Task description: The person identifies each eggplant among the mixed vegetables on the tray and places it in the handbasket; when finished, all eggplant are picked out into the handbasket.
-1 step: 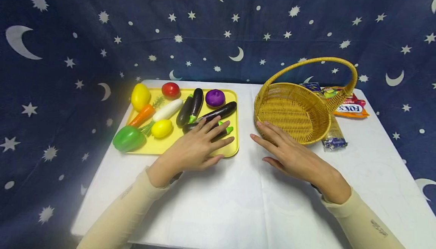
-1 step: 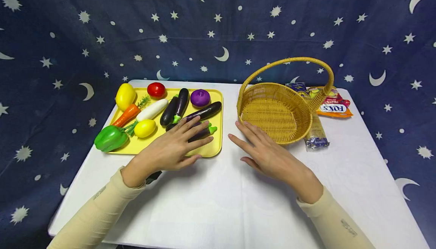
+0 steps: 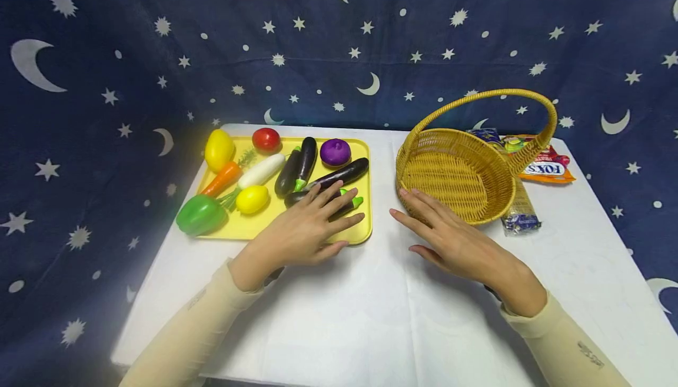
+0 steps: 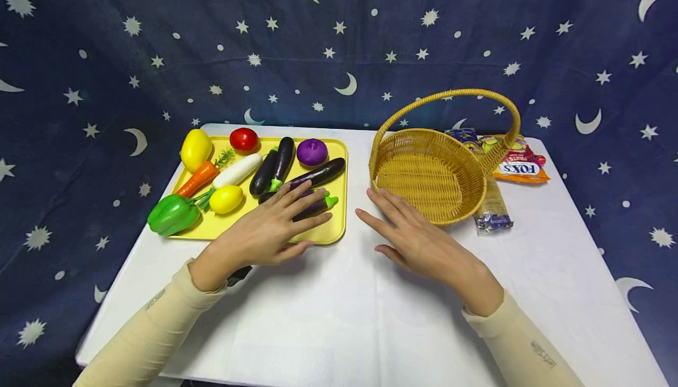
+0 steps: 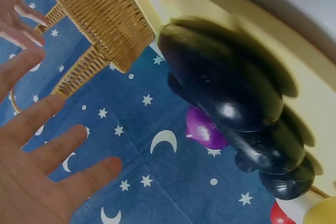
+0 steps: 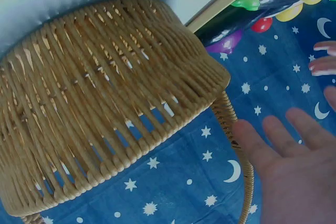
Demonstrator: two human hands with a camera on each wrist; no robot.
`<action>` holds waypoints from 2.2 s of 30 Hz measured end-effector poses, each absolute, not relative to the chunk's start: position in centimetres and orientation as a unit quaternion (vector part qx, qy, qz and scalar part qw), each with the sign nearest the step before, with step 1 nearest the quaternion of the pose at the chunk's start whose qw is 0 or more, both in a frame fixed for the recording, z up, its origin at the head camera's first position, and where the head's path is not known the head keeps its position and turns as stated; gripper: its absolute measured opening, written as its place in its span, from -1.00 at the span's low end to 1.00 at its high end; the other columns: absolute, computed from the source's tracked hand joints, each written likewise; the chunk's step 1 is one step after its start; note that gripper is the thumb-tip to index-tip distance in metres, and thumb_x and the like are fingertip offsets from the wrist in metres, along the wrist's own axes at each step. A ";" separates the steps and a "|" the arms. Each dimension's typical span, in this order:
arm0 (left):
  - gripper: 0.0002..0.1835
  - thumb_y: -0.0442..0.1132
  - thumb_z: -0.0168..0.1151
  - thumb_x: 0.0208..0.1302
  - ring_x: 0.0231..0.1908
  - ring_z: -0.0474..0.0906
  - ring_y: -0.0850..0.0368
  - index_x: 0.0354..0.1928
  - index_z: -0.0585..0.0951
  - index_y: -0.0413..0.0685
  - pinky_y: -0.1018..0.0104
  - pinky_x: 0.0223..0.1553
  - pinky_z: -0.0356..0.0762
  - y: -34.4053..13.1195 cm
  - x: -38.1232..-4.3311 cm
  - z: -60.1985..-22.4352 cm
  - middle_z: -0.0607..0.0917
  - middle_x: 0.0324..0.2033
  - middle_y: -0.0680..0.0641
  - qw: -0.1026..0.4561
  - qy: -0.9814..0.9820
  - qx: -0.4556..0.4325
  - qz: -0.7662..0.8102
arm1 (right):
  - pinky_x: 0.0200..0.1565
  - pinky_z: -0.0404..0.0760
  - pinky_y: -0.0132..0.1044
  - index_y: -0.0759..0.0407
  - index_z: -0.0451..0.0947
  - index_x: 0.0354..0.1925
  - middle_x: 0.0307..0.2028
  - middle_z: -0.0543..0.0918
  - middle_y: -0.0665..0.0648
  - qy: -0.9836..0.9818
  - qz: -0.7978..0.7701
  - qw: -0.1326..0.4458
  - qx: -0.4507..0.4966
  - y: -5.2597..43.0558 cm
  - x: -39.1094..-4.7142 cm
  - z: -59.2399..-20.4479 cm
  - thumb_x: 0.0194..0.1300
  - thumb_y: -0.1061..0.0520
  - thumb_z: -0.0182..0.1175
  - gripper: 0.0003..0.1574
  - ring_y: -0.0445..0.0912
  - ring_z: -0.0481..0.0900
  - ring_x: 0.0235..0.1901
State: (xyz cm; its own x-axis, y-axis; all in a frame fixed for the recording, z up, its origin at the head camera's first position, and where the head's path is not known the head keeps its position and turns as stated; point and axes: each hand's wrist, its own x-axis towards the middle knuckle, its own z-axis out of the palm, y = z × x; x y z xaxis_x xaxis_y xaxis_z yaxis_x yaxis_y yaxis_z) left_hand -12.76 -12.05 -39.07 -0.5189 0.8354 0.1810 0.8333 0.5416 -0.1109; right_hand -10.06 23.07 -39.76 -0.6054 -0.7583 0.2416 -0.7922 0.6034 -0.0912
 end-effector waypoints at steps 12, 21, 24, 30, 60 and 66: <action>-0.39 0.22 0.12 0.55 0.66 0.14 -0.29 0.56 0.46 0.32 -0.35 0.59 0.22 -12.2 -12.6 -39.2 0.34 0.63 -0.08 0.108 -0.875 -0.472 0.002 | 0.75 -0.19 -0.16 -0.14 0.14 0.69 0.73 0.03 0.20 -0.891 0.091 0.088 0.435 23.0 -9.7 -40.0 0.39 -0.11 0.41 0.07 0.23 0.12 0.68; -0.38 0.21 0.12 0.55 0.67 0.11 -0.30 0.57 0.44 0.33 -0.36 0.60 0.21 -11.9 -12.4 -38.8 0.33 0.64 -0.10 0.114 -0.871 -0.477 0.003 | 0.75 -0.12 -0.09 -0.15 0.16 0.68 0.72 0.08 0.14 -0.899 0.089 0.079 0.421 23.4 -9.2 -39.7 0.39 -0.12 0.43 0.06 0.25 0.18 0.65; -0.38 0.21 0.13 0.55 0.67 0.11 -0.31 0.57 0.44 0.32 -0.36 0.60 0.21 -11.9 -12.3 -38.5 0.33 0.64 -0.11 0.118 -0.871 -0.477 0.001 | 0.73 0.01 0.03 -0.18 0.15 0.68 0.72 0.10 0.15 -0.903 0.091 0.073 0.413 23.5 -9.1 -39.5 0.39 -0.13 0.44 0.07 0.24 0.18 0.65; -0.38 0.18 0.13 0.56 0.67 0.09 -0.33 0.59 0.41 0.33 -0.35 0.59 0.24 -12.1 -12.0 -38.1 0.30 0.65 -0.14 0.124 -0.870 -0.477 -0.011 | 0.52 0.32 0.36 -0.04 0.24 0.64 0.58 0.33 0.33 -0.924 0.099 0.081 0.361 24.8 -9.7 -39.0 0.36 -0.01 0.46 0.02 0.32 0.35 0.52; -0.36 -0.47 0.31 0.39 0.35 0.59 0.33 0.49 0.54 0.04 0.49 0.50 0.37 -25.4 -7.4 -35.5 0.64 0.41 -0.13 0.221 -0.873 -0.213 -0.379 | -0.44 0.46 -0.10 0.06 0.58 -0.27 -0.41 0.60 0.01 -0.956 0.058 0.065 0.281 27.7 -10.2 -39.3 0.31 0.28 0.42 -0.80 -0.07 0.53 -0.49; -0.56 -0.22 0.12 0.64 0.09 0.55 0.67 0.46 0.57 0.13 0.76 0.14 0.45 -33.4 -9.3 -37.4 0.72 0.27 -0.27 0.209 -0.887 -0.005 -0.412 | -0.44 0.47 -0.12 0.06 0.59 -0.27 -0.42 0.61 -0.01 -0.948 0.062 0.070 0.305 27.4 -10.1 -39.4 0.26 0.28 0.45 -0.78 -0.12 0.49 -0.50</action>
State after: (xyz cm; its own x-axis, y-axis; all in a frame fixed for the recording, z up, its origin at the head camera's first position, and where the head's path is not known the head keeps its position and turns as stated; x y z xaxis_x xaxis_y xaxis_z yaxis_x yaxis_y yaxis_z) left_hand -9.35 -33.36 -37.38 -0.9124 -0.1636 0.3751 0.1812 0.6604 0.7288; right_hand -10.12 27.42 -39.42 -0.8036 -0.5702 0.1703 -0.5875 0.8058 -0.0745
